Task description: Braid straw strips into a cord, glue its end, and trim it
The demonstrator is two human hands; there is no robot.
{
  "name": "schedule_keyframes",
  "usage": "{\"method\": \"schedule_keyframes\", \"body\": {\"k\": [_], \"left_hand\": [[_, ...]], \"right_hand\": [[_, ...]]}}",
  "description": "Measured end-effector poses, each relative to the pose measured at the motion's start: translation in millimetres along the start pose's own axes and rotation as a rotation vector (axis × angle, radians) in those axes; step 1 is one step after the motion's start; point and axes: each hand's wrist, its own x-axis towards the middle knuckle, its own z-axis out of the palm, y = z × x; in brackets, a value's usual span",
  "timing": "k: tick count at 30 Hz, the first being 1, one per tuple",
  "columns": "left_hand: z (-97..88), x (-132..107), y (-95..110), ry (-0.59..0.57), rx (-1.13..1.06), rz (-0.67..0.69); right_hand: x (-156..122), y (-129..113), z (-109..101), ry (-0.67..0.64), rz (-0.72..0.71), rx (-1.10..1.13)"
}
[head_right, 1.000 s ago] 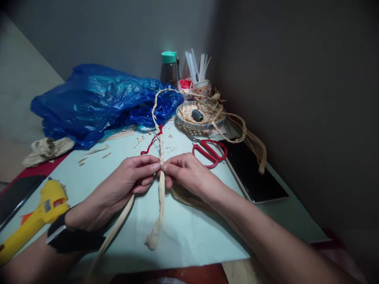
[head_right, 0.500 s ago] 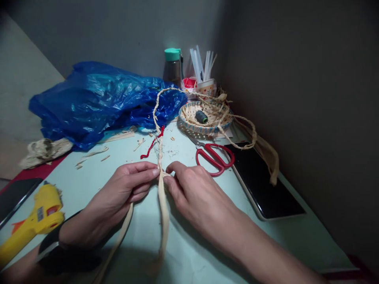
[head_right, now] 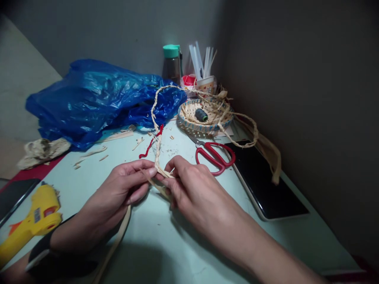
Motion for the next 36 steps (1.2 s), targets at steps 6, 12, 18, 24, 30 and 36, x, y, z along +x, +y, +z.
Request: {"method": "schedule_keyframes", "body": {"k": [6,12,18,24,30,36], "left_hand": [[1.1,0,-1,-0.014,0.012,-0.012],[0.6,2,0,-0.013,0.029,0.000],[1.5,1,0,-0.019,0.024,-0.009],[1.1,0,0,0.021,0.014,-0.064],[3.5,0,-2,0.018,0.074,-0.024],[2.0,0,-4,0.027,0.027,-0.006]], "right_hand": [[4,-2,-2,0.022,-0.026,-0.124],[5,-3,-1,0.073,-0.079,-0.264],[4,-2,-13,0.133,-0.127,-0.268],[3,2,-35,0.173,-0.083,-0.260],[-1,-10,-28,0.091,-0.095,-0.079],[-8,-18,15,0.061,-0.269,-0.023]]}}
